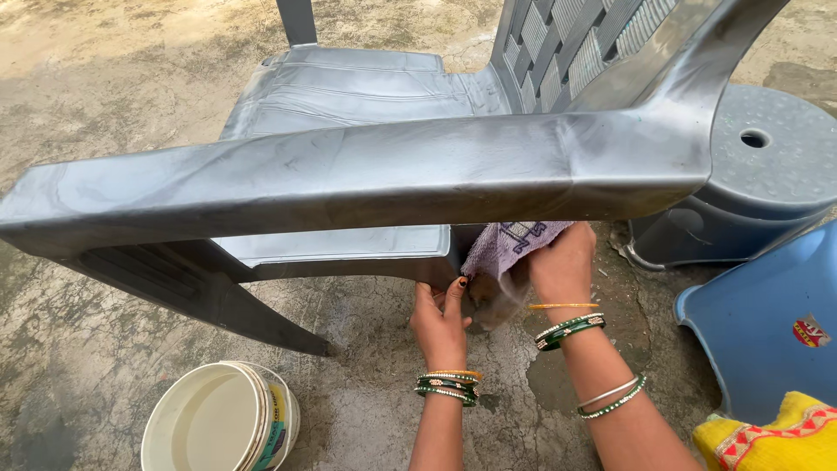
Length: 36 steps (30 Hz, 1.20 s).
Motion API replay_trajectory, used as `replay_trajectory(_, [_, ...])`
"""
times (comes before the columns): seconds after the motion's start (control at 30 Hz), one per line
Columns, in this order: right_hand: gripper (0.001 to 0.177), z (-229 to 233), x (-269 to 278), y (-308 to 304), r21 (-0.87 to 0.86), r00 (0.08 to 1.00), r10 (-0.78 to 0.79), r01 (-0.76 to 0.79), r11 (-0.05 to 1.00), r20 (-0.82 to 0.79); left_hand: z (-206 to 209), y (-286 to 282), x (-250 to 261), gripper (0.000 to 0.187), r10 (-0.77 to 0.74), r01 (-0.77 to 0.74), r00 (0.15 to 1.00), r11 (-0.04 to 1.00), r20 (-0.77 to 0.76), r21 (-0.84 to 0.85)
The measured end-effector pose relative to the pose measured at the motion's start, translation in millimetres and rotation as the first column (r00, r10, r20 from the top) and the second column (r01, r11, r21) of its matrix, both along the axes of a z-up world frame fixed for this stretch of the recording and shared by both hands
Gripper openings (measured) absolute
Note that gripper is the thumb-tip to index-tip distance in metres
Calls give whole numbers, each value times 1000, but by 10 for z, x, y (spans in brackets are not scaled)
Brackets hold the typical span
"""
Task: The person cleans a plastic chair by wiping the seat, armrests, legs, and underside with a cloth dipped in a bucket of water.
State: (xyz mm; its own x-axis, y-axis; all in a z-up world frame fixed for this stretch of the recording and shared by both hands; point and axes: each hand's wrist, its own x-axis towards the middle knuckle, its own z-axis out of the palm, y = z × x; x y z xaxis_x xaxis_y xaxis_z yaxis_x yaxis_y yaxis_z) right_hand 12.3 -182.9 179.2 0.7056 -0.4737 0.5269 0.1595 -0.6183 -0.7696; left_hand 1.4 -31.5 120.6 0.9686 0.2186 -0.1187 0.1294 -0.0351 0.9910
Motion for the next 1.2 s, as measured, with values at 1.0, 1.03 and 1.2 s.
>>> replay_trajectory(1.0, [44,-1932,-742,-285,850,746,662,-389,354,65,2149,-881,-1506,90,-230,17,899,868,372,496])
replay_trajectory(1.03, [45,-1913,-758,-253,818,755,654,-354,453,-35,2160,-884,-1476,96,-193,-101,772,903,605,417])
replay_trajectory(1.2, [45,-1562,-1014,-238,295,754,267,-103,950,-600,2228,-885,-1350,52,-118,54,898,986,424,159])
